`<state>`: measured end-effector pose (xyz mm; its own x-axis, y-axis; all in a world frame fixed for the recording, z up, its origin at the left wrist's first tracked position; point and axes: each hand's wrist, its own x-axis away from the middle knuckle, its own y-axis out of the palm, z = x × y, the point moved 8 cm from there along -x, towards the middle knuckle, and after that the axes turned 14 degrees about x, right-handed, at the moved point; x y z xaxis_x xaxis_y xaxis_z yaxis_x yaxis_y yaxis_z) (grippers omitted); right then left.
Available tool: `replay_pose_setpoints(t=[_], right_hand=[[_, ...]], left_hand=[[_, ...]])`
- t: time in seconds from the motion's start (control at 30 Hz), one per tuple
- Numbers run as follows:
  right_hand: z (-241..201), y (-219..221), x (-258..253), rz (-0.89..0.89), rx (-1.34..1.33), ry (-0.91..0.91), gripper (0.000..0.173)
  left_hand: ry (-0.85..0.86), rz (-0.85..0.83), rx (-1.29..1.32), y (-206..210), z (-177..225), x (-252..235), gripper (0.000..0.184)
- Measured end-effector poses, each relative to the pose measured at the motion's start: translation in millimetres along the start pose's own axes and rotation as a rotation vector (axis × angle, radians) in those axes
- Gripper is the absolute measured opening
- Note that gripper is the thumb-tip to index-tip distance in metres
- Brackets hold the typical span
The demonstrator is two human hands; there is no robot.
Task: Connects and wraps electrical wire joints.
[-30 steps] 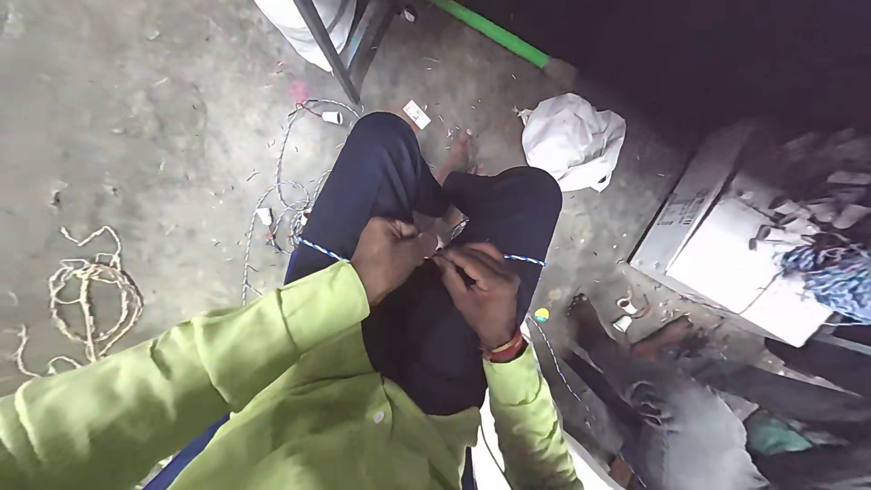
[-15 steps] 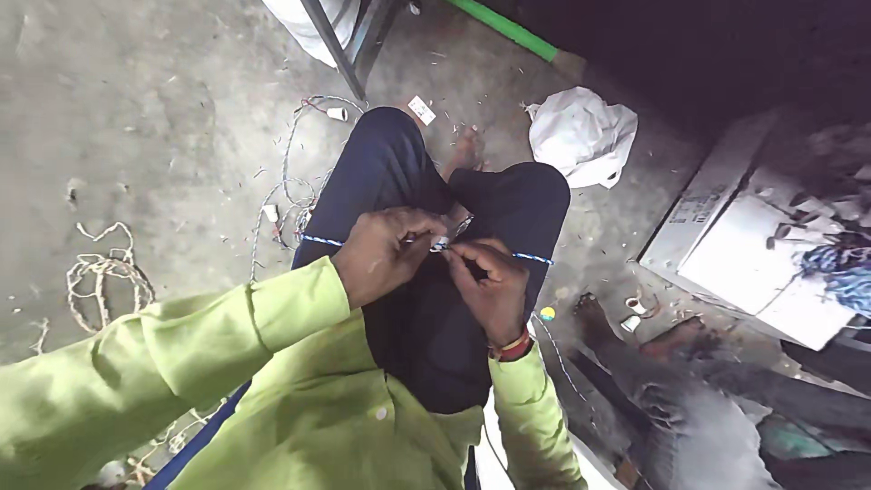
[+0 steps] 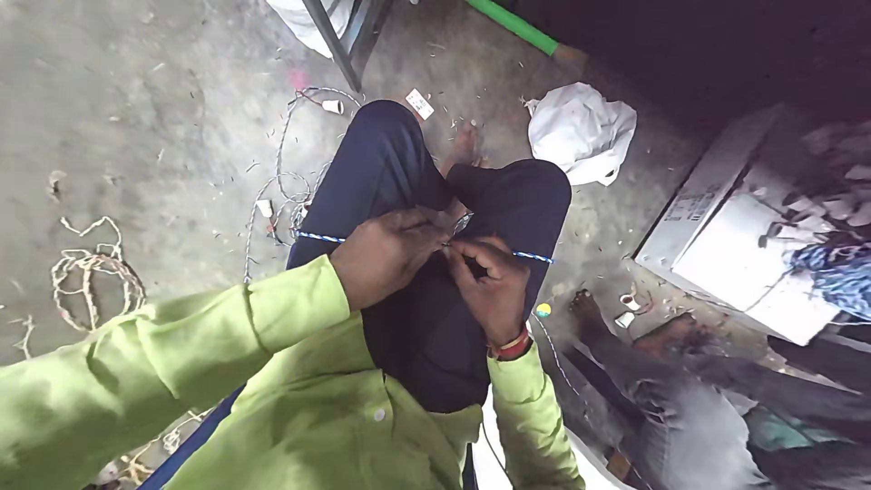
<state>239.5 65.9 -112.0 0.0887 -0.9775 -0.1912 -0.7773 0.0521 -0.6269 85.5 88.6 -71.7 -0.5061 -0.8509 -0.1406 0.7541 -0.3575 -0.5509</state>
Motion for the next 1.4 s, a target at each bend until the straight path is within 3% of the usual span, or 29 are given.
replay_pose_setpoints(t=[0.23,0.5,0.73,0.97,1.23,1.4], right_hand=[[-0.3,1.2,1.4,-0.004,0.013,-0.008,0.009],[-7.7,-0.3,2.2,0.041,0.121,-0.081,0.009],[-13.5,2.3,1.2,0.006,0.149,-0.124,0.009],[-16.3,5.7,-0.6,-0.039,0.111,-0.168,0.011],[-12.8,1.1,0.0,-0.007,0.065,-0.148,0.011],[-15.7,-9.7,-0.7,0.128,0.15,-0.168,0.012]], left_hand=[[-0.003,-0.063,-0.073,7.4,-1.8,2.7,0.02],[-0.202,-0.132,0.033,10.6,-11.3,-6.8,0.01],[-0.699,-0.323,0.297,11.5,-38.3,-6.2,0.011],[-0.86,-0.433,0.301,14.9,-45.0,-3.6,0.011],[-1.011,-0.297,0.502,9.9,-44.5,-3.2,0.01],[-1.237,-0.027,0.894,18.0,-41.0,12.8,0.013]])
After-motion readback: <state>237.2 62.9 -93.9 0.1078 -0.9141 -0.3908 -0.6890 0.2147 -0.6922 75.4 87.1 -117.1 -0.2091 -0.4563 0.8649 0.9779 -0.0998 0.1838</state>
